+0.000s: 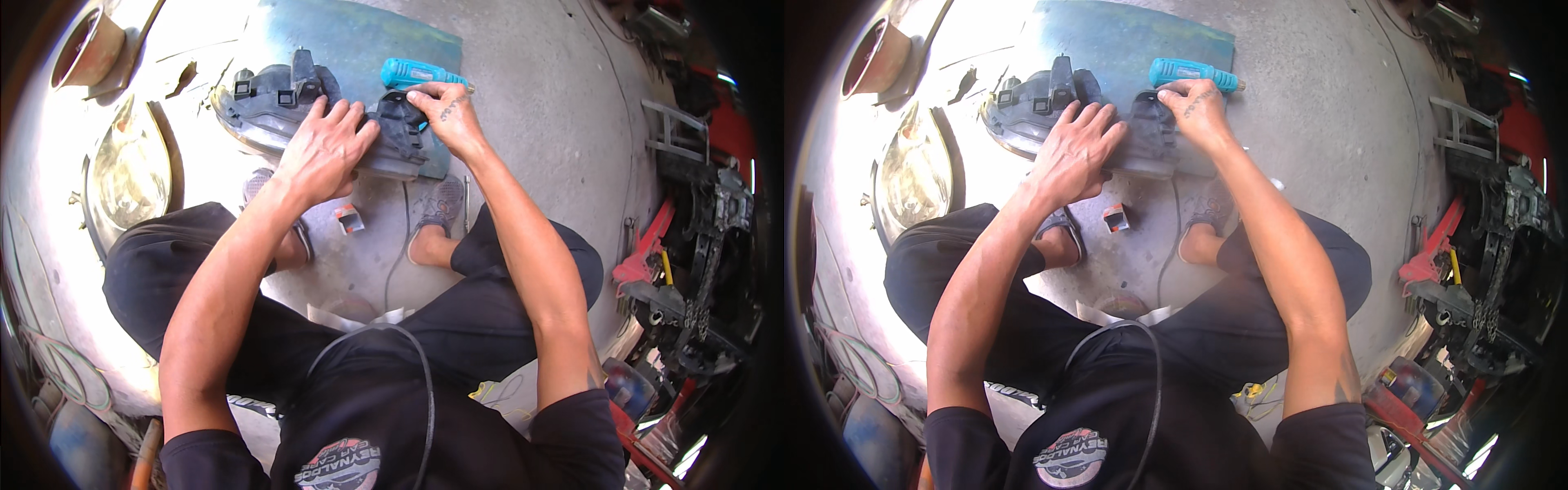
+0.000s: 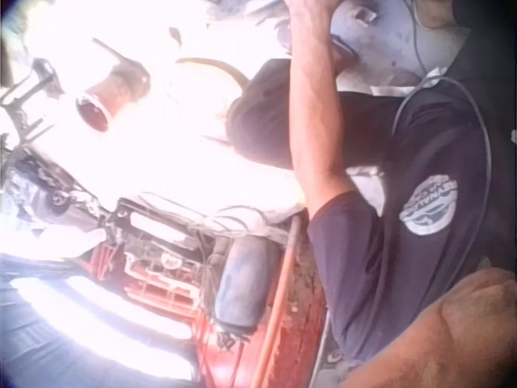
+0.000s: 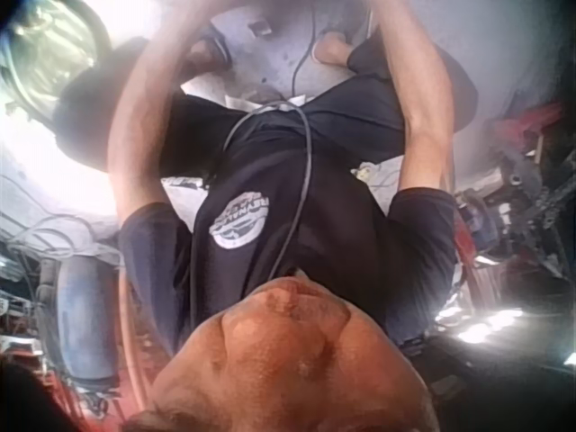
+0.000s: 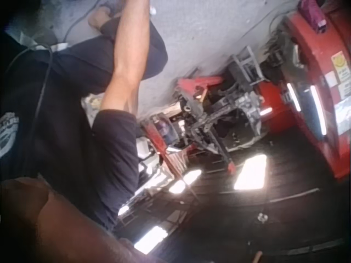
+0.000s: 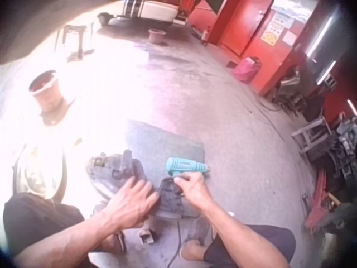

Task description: The person disassembles a car headlight, removes the lens, and uses a heat gun and adhesive to repair the housing. They apply adhesive to the back of the headlight and reattach components.

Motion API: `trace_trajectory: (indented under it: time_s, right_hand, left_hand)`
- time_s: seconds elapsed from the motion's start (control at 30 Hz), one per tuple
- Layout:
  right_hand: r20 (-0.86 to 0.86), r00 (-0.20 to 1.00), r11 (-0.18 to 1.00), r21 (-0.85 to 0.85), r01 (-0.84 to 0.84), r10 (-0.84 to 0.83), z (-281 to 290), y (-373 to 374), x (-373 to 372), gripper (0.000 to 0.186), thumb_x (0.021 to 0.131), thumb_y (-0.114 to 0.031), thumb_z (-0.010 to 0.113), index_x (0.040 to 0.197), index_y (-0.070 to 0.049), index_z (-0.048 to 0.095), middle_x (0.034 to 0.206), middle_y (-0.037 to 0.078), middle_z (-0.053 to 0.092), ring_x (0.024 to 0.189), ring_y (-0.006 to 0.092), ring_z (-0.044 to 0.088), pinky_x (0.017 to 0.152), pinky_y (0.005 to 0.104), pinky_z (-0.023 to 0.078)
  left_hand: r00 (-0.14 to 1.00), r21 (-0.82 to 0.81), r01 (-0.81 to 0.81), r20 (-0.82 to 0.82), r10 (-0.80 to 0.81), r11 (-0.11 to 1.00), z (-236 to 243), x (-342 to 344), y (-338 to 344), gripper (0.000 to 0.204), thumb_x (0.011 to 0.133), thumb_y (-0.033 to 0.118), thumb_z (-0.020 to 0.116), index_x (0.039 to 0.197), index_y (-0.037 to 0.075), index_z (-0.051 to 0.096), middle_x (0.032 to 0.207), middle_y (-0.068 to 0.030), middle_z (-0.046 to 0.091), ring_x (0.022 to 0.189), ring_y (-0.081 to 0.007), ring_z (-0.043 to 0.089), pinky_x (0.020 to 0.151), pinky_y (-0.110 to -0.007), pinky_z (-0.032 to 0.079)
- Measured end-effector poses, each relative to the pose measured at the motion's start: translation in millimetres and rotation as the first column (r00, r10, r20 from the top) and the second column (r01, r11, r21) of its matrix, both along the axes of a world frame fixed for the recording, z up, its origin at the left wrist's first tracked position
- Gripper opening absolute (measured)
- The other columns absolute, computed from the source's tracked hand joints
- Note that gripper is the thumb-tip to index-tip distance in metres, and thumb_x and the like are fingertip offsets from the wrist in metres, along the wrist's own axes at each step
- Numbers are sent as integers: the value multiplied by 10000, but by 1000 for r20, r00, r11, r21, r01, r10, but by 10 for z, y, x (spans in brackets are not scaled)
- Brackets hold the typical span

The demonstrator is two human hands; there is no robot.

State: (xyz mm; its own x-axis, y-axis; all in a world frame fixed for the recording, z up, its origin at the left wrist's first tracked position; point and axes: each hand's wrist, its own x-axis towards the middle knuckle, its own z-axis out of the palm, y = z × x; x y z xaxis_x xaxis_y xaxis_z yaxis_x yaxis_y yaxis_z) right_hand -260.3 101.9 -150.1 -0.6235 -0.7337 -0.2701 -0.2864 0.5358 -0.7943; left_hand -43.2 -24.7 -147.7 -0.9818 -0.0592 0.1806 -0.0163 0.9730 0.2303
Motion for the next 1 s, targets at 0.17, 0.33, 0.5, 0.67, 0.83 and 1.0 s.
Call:
trace_trajectory:
  time_s: [0.17,0.33,0.5,0.67,0.83,1.0]
  right_hand:
    - [-48,999,1000,2,-26,27,-43,65,15,313,918,-91,747,1191,57,780,1043,146,807,918,190,742,852,322,592]
    - [-260,965,999,5,48,-45,-115,-1,143,387,835,-117,757,1193,29,777,1008,274,784,963,369,784,885,407,595]
    - [-360,926,993,-8,120,-115,-142,-92,281,320,800,-99,731,1086,34,783,941,277,767,910,390,768,861,426,584]
    - [-434,893,993,-36,115,-119,-211,-90,273,290,786,-116,712,1029,23,789,889,225,777,825,319,767,805,400,580]
    - [-489,868,996,-17,84,-81,-237,-86,259,279,786,-110,722,1020,26,789,863,212,773,787,296,754,778,389,578]
    - [-370,929,999,28,32,-20,-145,-62,133,260,809,-101,783,1031,31,809,849,155,790,782,197,741,741,345,577]
  left_hand:
    - [999,45,-11,48,9,999,10,-50,3,642,600,195,915,1155,71,619,1209,-143,628,1179,-304,604,1065,-502,459]
    - [987,110,-27,163,9,994,95,-57,17,699,609,147,910,1231,51,605,1348,-188,602,1268,-342,580,1140,-518,436]
    - [989,127,-30,150,11,991,71,-55,20,664,611,144,909,1191,53,600,1314,-183,605,1238,-337,587,1125,-511,441]
    - [993,126,-24,121,8,992,51,-68,30,641,610,145,909,1161,57,595,1271,-174,604,1203,-329,591,1100,-507,447]
    - [998,102,-31,52,26,994,-22,-42,61,634,608,148,909,1149,59,592,1243,-165,603,1192,-327,591,1099,-511,446]
    - [998,111,-24,63,17,994,-6,-23,63,631,616,151,913,1151,60,591,1220,-150,599,1180,-322,592,1123,-523,441]
